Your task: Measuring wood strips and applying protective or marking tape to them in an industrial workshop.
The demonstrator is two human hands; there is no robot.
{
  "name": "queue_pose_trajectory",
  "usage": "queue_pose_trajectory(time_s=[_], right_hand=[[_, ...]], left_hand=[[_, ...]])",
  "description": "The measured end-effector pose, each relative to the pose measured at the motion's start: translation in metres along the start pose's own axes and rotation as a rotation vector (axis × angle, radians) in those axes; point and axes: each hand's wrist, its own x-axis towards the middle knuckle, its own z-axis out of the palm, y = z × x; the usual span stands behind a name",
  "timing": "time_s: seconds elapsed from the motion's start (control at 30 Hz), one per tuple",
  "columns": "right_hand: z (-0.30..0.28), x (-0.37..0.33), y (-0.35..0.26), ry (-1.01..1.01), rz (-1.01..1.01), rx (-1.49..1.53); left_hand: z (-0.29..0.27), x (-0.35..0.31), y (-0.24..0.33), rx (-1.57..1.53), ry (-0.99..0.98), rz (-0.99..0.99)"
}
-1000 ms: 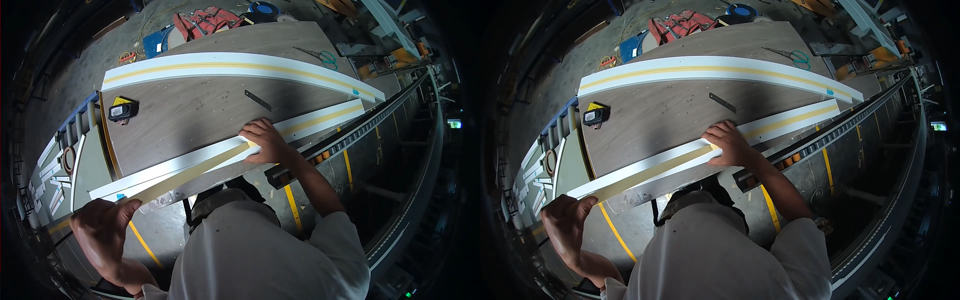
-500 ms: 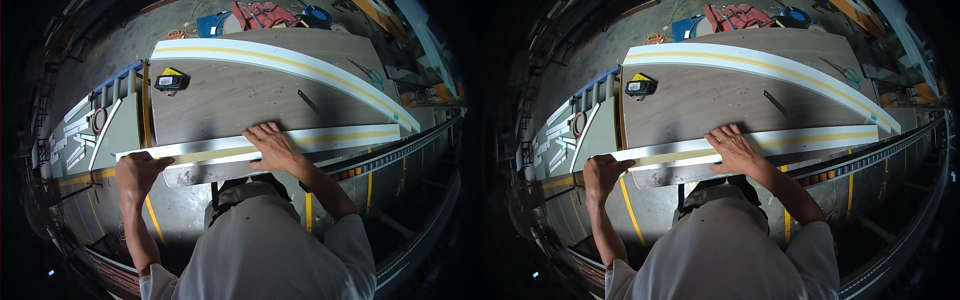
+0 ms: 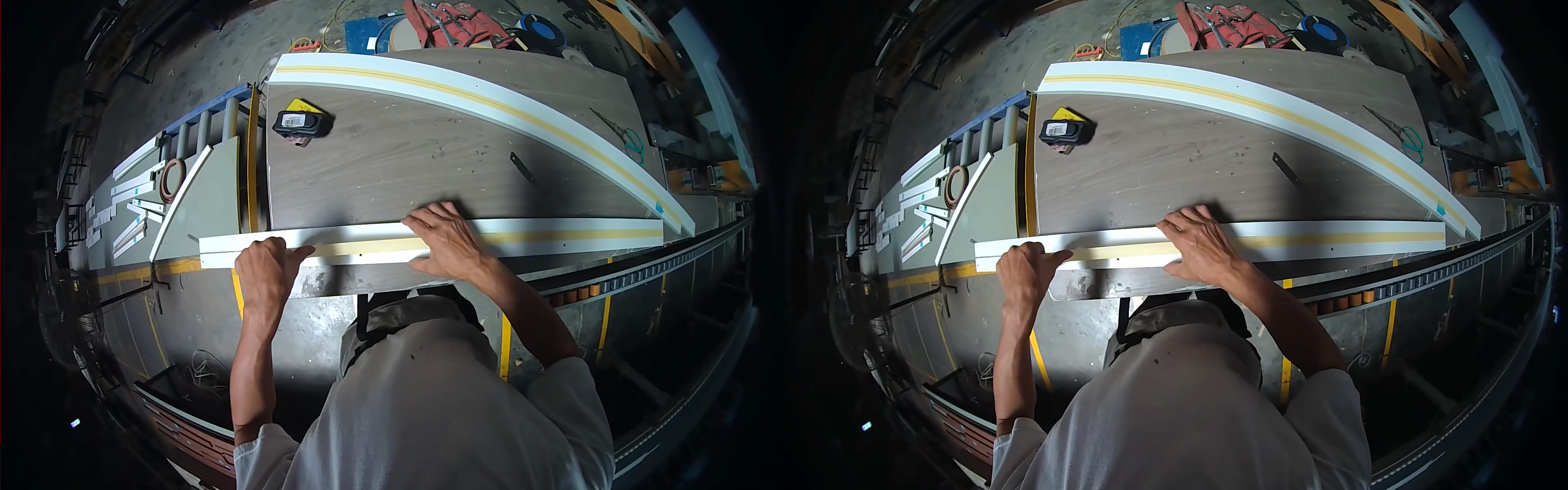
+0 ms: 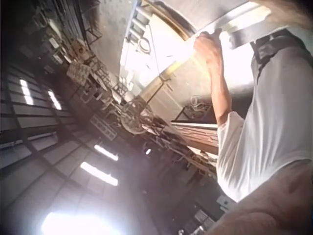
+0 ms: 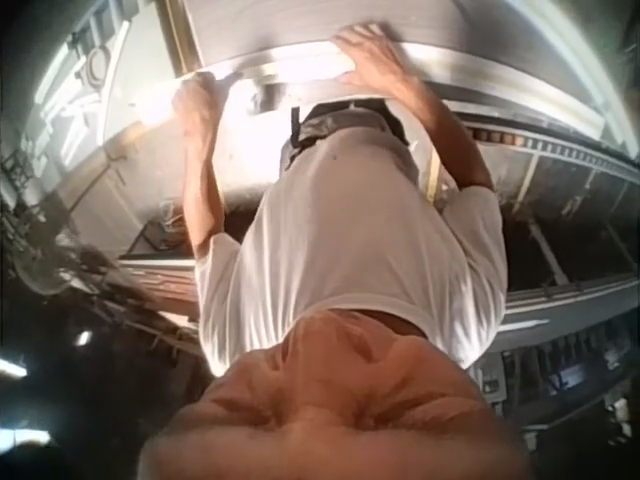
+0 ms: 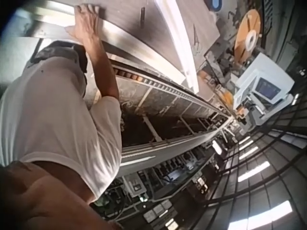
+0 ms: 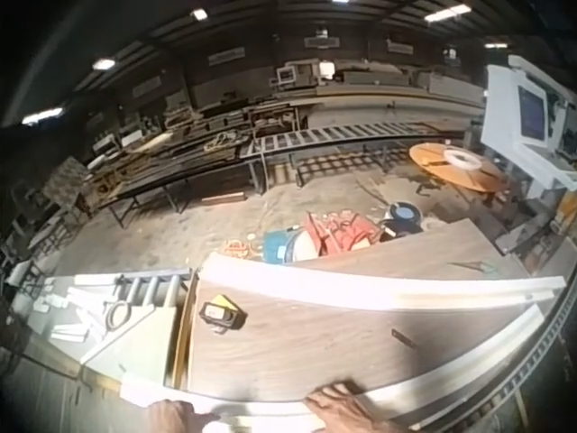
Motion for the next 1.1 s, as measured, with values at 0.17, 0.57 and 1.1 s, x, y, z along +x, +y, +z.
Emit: queue_pose_trajectory(time_s=[0.17,0.57,1.1], right_hand=[[0.003,-0.002,0.004,0.023,-0.052,-0.005],[0.002,-0.002,0.005,-0.002,-0.071,-0.023],[0.002,-0.003,0.003,0.004,-0.050,-0.031]], left_hand=[[0.023,0.007,0.001,0.028,0.034,0.064],[0.026,0.013,0.009,0.065,-0.023,0.044],[0.028,0.017,0.011,0.045,0.000,0.087]])
